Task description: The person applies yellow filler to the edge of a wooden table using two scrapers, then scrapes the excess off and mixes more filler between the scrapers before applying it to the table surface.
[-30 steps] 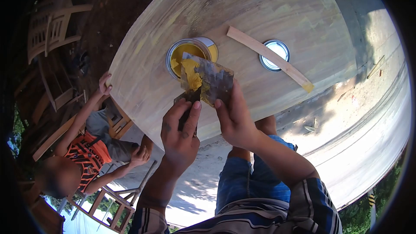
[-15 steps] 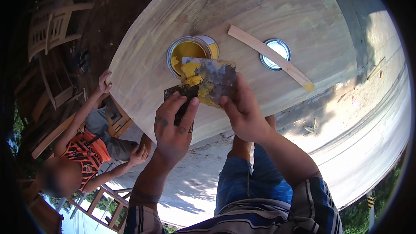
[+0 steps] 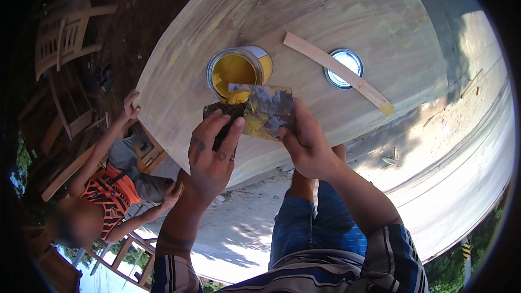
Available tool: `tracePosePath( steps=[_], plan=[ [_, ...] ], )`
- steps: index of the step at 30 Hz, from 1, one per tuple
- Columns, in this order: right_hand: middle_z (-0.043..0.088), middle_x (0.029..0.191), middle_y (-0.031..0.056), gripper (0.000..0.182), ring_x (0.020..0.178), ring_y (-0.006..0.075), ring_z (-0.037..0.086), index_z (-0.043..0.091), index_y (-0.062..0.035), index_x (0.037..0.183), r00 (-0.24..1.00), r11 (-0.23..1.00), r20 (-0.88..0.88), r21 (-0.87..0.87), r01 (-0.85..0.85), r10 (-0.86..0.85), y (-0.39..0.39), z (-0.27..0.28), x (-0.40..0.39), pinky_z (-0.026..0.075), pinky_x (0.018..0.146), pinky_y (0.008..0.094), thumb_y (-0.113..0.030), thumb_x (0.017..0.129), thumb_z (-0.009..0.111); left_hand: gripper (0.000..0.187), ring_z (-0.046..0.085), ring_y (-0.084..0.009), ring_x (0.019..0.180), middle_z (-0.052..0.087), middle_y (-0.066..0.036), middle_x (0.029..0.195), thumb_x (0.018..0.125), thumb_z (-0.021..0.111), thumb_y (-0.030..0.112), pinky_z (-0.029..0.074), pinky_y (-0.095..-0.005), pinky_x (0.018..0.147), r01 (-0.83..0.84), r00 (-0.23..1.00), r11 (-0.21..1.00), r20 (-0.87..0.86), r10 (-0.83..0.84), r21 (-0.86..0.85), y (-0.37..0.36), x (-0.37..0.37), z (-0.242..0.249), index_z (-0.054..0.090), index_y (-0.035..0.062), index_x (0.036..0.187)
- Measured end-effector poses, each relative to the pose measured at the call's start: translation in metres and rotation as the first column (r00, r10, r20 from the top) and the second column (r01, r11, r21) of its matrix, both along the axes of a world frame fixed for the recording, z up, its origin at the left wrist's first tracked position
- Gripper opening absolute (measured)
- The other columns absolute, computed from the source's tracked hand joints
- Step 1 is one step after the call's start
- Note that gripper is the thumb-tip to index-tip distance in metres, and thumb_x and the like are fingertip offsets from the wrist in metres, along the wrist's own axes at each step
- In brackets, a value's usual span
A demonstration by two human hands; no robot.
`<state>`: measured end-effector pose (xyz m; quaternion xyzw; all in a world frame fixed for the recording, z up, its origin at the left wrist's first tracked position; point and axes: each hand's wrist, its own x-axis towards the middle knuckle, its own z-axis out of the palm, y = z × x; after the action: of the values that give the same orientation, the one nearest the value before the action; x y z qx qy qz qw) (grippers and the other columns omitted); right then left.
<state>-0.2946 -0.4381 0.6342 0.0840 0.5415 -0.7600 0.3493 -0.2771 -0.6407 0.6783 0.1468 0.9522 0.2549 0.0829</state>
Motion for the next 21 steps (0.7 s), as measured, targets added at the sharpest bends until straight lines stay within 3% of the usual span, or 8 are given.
tracePosePath(
  steps=[10, 13, 17, 21],
  plan=[
    [0.049, 0.118, 0.0124, 0.043, 0.113, 0.0153, 0.045, 0.029, 0.0054, 0.131, 0.998, 0.999, 0.053, -0.040, 0.030, -0.028, 0.003, -0.005, 0.003, 0.035, 0.097, 0.0270, 0.005, 0.090, 0.043, 0.059, 0.056, -0.0333, 0.101, 0.054, -0.015, 0.108, 0.068, 0.060, -0.015, 0.048, -0.0419, 0.086, -0.029, 0.999, 0.999, 0.019, 0.029, 0.015, -0.003, -0.006, -0.002, 0.059, 0.0077, 0.122],
    [0.050, 0.119, 0.0122, 0.043, 0.113, 0.0157, 0.045, 0.031, 0.0054, 0.131, 1.000, 1.000, 0.018, -0.005, 0.011, -0.011, 0.005, -0.008, 0.005, 0.035, 0.097, 0.0272, 0.005, 0.090, 0.045, 0.055, 0.057, -0.0311, 0.100, 0.054, -0.014, 0.108, 0.070, 0.062, -0.007, 0.046, -0.0416, 0.086, -0.084, 0.996, 0.996, 0.027, 0.084, -0.001, -0.008, -0.005, -0.006, 0.060, 0.0102, 0.122],
    [0.051, 0.120, 0.0113, 0.042, 0.113, 0.0158, 0.046, 0.033, 0.0044, 0.130, 1.000, 0.996, -0.013, 0.087, 0.021, -0.020, 0.009, -0.019, 0.015, 0.035, 0.097, 0.0274, 0.002, 0.091, 0.047, 0.058, 0.058, -0.0303, 0.102, 0.054, -0.013, 0.109, 0.072, 0.058, -0.013, 0.049, -0.0376, 0.084, -0.242, 0.967, 0.968, 0.100, 0.235, 0.060, -0.017, -0.008, 0.003, 0.058, 0.0102, 0.125],
    [0.053, 0.120, 0.0086, 0.035, 0.111, 0.0146, 0.050, 0.037, 0.0012, 0.127, 0.969, 0.980, 0.199, -0.106, 0.167, -0.143, 0.005, -0.010, 0.000, 0.040, 0.095, 0.0293, -0.003, 0.094, 0.048, 0.046, 0.060, -0.0181, 0.092, 0.059, -0.013, 0.104, 0.081, 0.053, -0.009, 0.047, -0.0283, 0.081, -0.461, 0.867, 0.867, 0.305, 0.395, 0.188, -0.022, -0.015, 0.006, 0.055, 0.0039, 0.125]
  ],
)
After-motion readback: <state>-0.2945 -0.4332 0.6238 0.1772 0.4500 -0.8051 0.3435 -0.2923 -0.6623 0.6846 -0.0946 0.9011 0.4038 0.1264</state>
